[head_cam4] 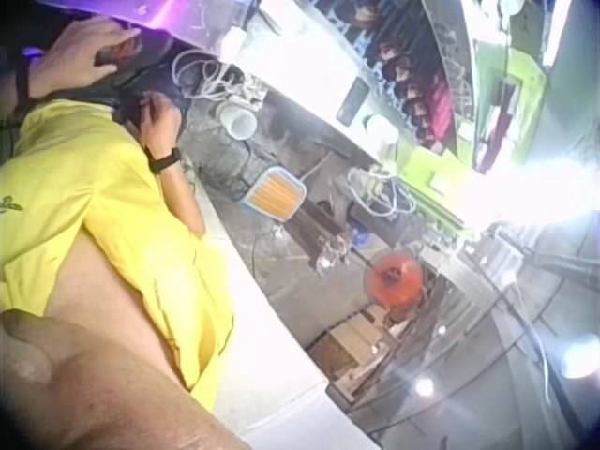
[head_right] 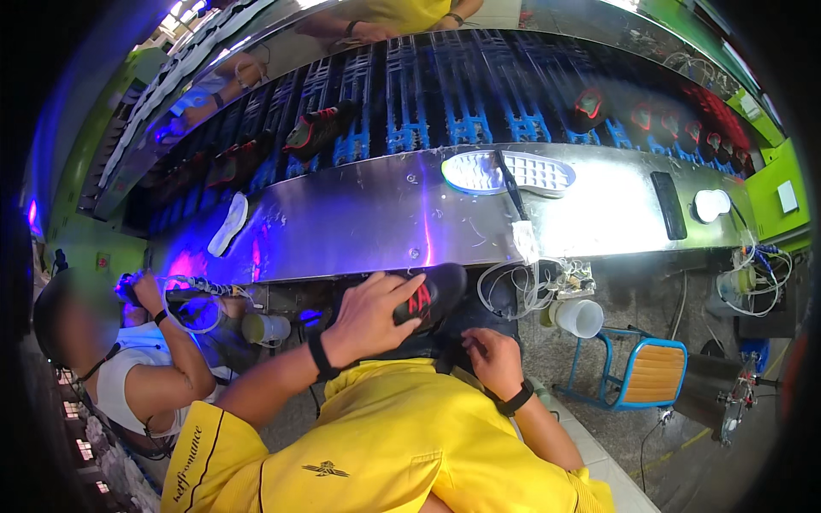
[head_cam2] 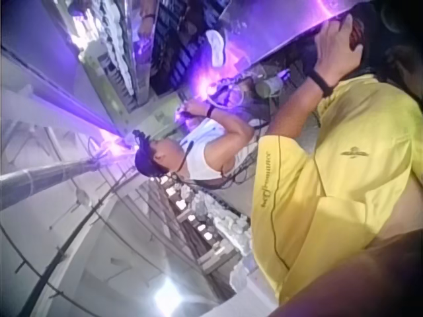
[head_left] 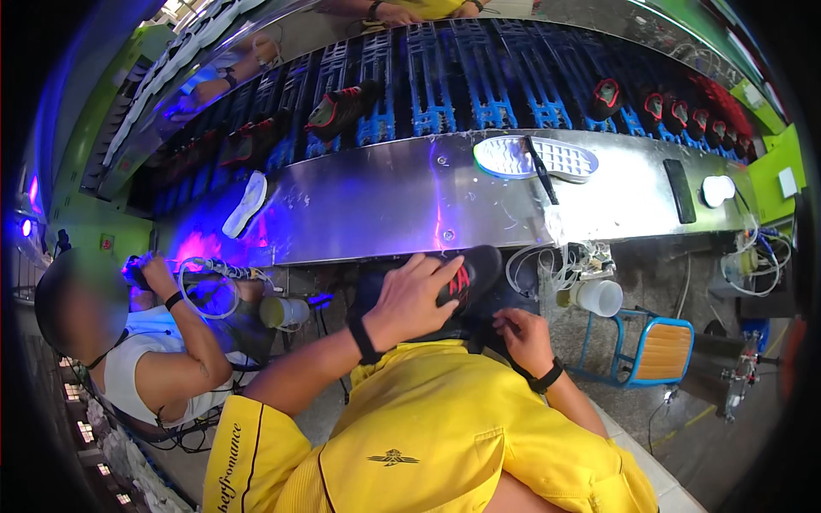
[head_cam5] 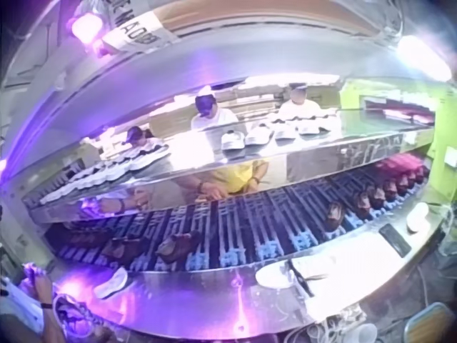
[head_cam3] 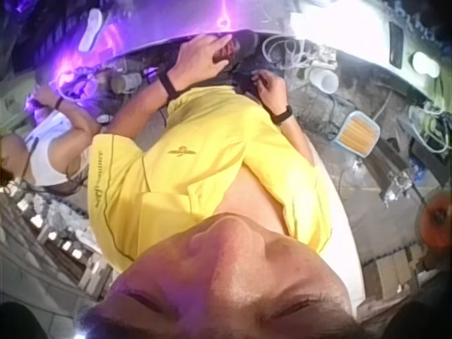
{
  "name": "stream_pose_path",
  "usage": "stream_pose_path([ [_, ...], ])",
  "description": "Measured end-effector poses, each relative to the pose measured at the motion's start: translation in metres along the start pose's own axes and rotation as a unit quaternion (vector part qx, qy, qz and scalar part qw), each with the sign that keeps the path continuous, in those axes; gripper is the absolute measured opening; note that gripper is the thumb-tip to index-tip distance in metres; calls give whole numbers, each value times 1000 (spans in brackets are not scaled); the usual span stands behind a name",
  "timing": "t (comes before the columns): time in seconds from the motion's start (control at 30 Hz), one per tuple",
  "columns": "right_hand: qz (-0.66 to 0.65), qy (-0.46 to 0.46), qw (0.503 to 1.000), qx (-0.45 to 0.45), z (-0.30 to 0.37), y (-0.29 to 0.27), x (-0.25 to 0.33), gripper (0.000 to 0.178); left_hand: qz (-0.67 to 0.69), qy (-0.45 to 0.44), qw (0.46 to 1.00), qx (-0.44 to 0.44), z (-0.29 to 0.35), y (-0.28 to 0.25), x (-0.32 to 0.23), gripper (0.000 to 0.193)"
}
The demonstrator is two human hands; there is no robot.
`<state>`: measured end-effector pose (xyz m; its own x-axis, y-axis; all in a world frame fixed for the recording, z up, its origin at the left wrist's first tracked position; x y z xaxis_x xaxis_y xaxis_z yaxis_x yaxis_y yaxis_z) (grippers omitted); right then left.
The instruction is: Applying industrial cement or glue along the bottom edge and lasting perimeter of shoe uppers and outsoles using an applicator brush along a manufacturing assembly line.
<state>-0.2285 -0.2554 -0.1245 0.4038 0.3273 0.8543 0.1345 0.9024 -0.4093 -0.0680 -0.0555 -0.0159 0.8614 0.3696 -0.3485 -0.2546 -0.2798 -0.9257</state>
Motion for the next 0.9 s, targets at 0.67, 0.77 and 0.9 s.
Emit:
stream_pose_path([
  [0.67, 86, -228, 941, -236, -65, -7, 120, 13, 820, -256, 421, -292, 96, -39, 79, 56],
  [0.77, 83, -185, 955, -214, -70, 13, 117, 10, 822, -249, 412, -304, 106, -38, 86, 56],
  [0.9, 117, -99, 943, -294, -69, 4, 96, 24, 800, -250, 449, -310, 105, -39, 89, 56],
])
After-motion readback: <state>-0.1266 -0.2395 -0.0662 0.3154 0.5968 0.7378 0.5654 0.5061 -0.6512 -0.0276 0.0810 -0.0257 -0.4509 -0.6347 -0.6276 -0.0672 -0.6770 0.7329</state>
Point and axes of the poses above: each hand's wrist, its own z-axis away from the middle knuckle, its own y-axis out of the palm, x = y × z, the point moved 3 cm from there along -z, towards the middle knuckle, and after that the axes turned 13 degrees about y, right-handed, at the moved point
